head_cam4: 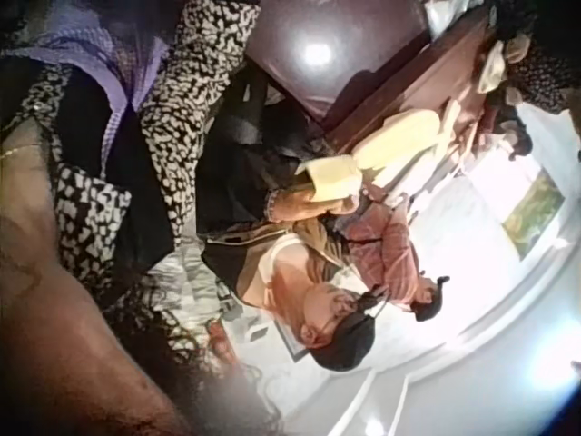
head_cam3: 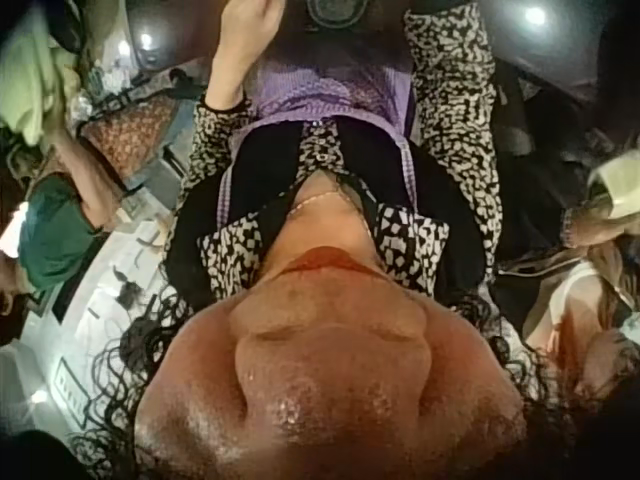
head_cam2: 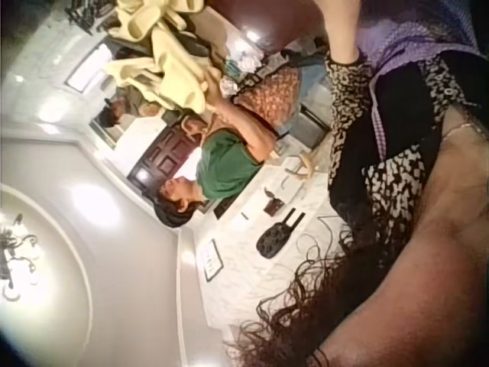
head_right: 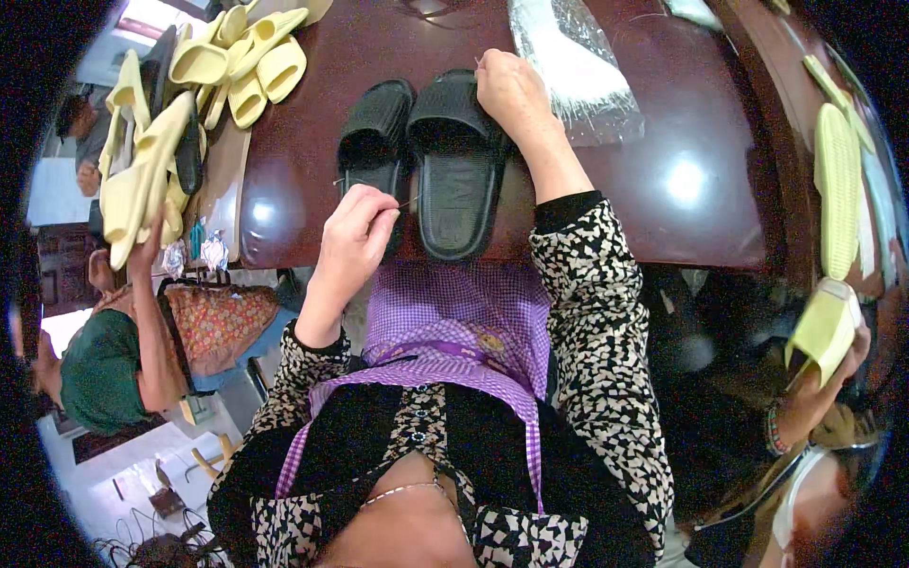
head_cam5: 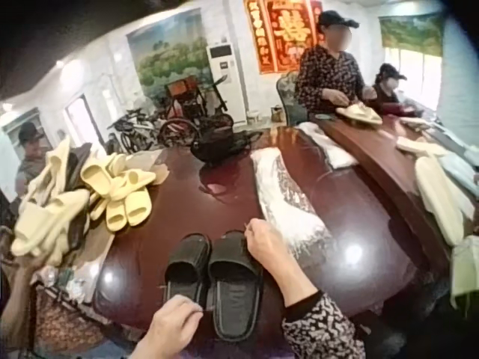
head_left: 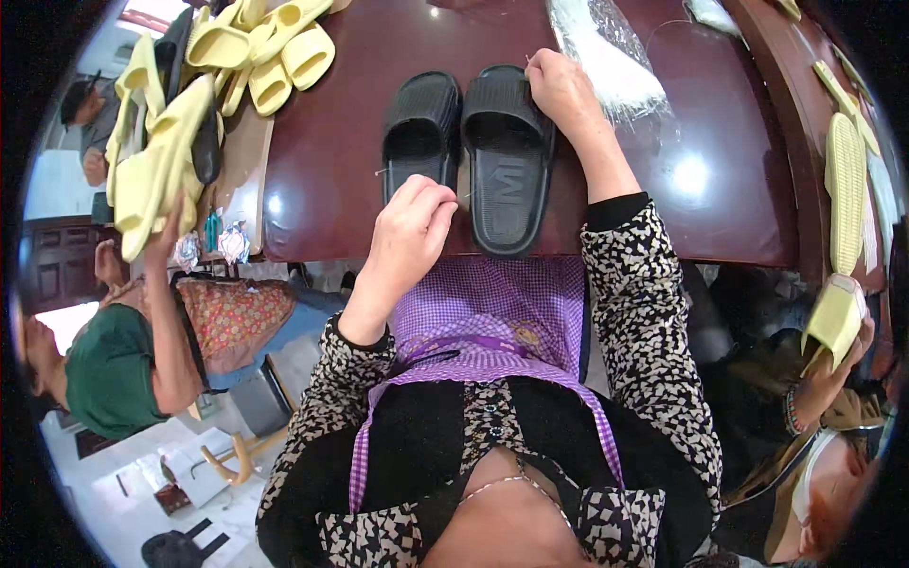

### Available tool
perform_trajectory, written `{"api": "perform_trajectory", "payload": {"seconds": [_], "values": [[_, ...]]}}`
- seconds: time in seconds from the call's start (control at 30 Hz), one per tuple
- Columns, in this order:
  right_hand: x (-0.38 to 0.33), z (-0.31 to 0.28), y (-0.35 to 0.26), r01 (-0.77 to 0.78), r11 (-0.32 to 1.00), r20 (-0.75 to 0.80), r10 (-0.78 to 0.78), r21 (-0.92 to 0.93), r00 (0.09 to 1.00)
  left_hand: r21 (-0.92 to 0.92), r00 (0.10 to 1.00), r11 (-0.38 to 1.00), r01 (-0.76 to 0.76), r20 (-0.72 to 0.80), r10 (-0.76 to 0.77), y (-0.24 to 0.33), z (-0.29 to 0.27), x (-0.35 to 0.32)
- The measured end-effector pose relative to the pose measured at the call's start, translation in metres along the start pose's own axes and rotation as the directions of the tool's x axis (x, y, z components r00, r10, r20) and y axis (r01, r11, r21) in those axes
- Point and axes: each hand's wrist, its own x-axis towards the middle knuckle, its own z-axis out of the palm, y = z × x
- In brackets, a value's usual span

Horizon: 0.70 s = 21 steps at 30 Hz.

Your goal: The person pairs slides together and fastens each pair using plastic ties.

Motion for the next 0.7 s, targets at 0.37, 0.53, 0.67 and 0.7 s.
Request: {"api": "perform_trajectory", "payload": {"seconds": [0.37,0.53,0.67,0.7], "values": [[-0.002,0.001,0.0,0.014,1.0,0.019,-0.014,-0.02,1.0,-0.087,0.987,0.988,-0.127,0.087,0.135,-0.008,0.002,0.005],[-0.002,0.0,0.004,0.061,0.998,-0.028,-0.062,-0.025,0.998,0.13,0.993,0.984,-0.119,0.015,0.118,-0.035,0.003,0.017],[0.001,-0.003,-0.003,0.101,0.992,-0.07,-0.095,0.079,0.993,0.121,0.984,0.979,-0.164,-0.045,0.17,-0.067,0.01,0.037],[0.001,-0.005,-0.007,0.111,0.977,-0.083,-0.097,0.18,0.992,0.121,0.982,0.978,-0.169,-0.058,0.177,-0.072,0.012,0.037]]}}
